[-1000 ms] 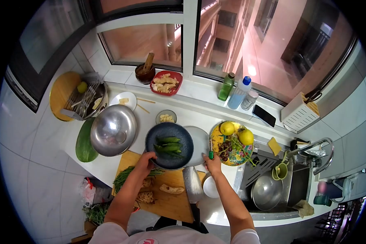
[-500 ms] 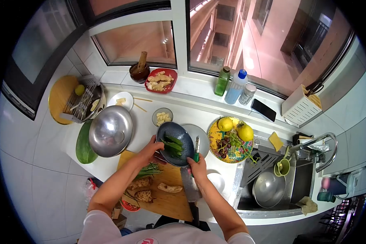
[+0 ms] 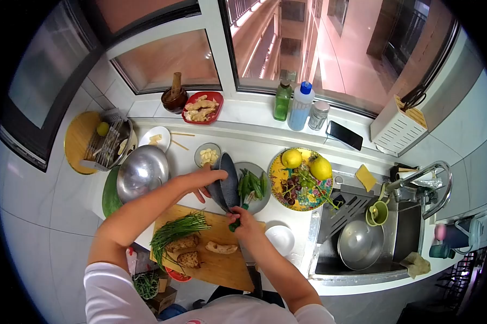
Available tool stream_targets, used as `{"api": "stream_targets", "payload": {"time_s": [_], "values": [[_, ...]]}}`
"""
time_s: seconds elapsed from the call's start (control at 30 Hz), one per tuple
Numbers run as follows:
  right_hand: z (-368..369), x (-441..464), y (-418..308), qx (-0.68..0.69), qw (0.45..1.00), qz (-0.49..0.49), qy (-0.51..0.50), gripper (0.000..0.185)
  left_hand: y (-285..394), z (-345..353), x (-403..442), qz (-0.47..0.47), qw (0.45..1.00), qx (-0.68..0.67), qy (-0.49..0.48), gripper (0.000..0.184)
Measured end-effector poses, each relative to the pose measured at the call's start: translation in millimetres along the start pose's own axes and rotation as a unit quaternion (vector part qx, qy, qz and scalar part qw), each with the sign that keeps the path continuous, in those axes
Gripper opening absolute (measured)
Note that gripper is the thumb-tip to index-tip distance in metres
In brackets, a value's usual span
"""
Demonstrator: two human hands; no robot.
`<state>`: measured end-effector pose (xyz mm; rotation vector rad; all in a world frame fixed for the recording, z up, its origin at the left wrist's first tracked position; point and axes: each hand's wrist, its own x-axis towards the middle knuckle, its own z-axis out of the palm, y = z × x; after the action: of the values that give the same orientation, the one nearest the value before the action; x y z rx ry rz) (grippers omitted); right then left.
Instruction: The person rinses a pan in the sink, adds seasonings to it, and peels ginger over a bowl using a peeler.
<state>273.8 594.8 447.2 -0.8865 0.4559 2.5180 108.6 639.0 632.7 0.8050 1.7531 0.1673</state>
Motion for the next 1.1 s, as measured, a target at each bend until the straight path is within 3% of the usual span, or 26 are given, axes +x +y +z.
{"api": "stream_targets", "payload": {"time_s": [0.1, 0.2, 0.3, 0.33, 0.37, 0.43, 0.5, 0.57, 0.73, 0.83, 0.87, 0.9, 0.93, 0.97, 1.0, 1.03, 1.07, 1.1], "values": [[6.2, 0.6, 12.6, 0.007, 0.999, 0.046, -0.006, 0.007, 1.8, -5.5, -15.6, -0.027, 1.000, 0.001, 0.006, 0.100], [27.3, -29.8, 24.7, 0.003, 0.997, 0.046, 0.054, 0.007, -10.6, -6.2, -28.6, -0.045, 0.998, -0.031, 0.015, 0.101], [25.0, -42.6, 25.2, -0.080, 0.996, 0.025, 0.005, 0.006, -43.1, -1.2, -39.5, -0.009, 0.992, -0.121, 0.045, 0.097], [29.4, -53.6, 24.3, -0.081, 0.996, 0.023, 0.003, 0.006, -54.4, 3.8, -46.8, 0.016, 0.982, -0.180, 0.055, 0.078], [33.0, -67.1, 23.7, -0.142, 0.989, -0.035, -0.005, 0.009, -69.4, 9.4, -50.2, 0.018, 0.982, -0.179, 0.055, 0.078], [34.4, -87.4, 20.5, -0.201, 0.975, -0.099, -0.012, 0.012, -101.8, 24.8, -51.8, 0.123, 0.934, -0.333, 0.042, 0.077], [25.6, -103.2, 15.3, -0.273, 0.948, -0.164, -0.012, 0.025, -122.0, 47.5, -68.6, 0.135, 0.911, -0.367, 0.132, 0.029], [8.5, -113.3, 9.1, -0.282, 0.939, -0.198, 0.005, 0.026, -127.1, 79.0, -72.7, 0.178, 0.879, -0.408, 0.172, 0.024], [-6.7, -201.5, -9.8, -0.305, 0.917, -0.257, -0.002, 0.022, -109.6, 138.2, -78.7, 0.241, 0.855, -0.453, 0.082, 0.027], [-34.7, -253.0, -16.8, -0.355, 0.873, -0.335, 0.019, 0.033, -87.4, 165.3, -72.9, 0.157, 0.869, -0.470, 0.004, 0.026], [-48.5, -266.6, -20.0, -0.353, 0.866, -0.349, 0.050, 0.035, -97.5, 175.3, -49.7, 0.161, 0.847, -0.502, -0.072, 0.025], [-62.0, -281.6, -23.2, -0.353, 0.861, -0.358, 0.082, 0.040, -103.4, 188.5, -37.0, 0.166, 0.845, -0.501, -0.089, 0.025], [-71.3, -300.8, -30.0, -0.400, 0.831, -0.374, 0.097, 0.043, -109.3, 203.8, -28.6, 0.337, 0.878, -0.336, -0.047, 0.026], [-93.1, -312.7, -45.0, -0.456, 0.786, -0.400, 0.118, 0.042, -120.5, 222.9, -16.3, 0.487, 0.859, -0.158, 0.006, 0.027], [-103.0, -331.9, -58.4, -0.490, 0.749, -0.416, 0.160, 0.043, -111.8, 236.9, -20.8, 0.478, 0.859, -0.178, -0.030, 0.026], [-129.6, -335.8, -80.4, -0.491, 0.723, -0.442, 0.200, 0.039, -84.8, 247.3, -36.7, 0.328, 0.871, -0.337, -0.144, 0.025], [-147.9, -347.7, -102.8, -0.514, 0.679, -0.469, 0.235, 0.034, -61.7, 256.9, -53.5, 0.218, 0.854, -0.431, -0.196, 0.024], [-170.9, -354.5, -130.5, -0.530, 0.606, -0.519, 0.287, 0.028, -43.7, 267.9, -65.8, 0.173, 0.845, -0.460, -0.212, 0.023]]}}
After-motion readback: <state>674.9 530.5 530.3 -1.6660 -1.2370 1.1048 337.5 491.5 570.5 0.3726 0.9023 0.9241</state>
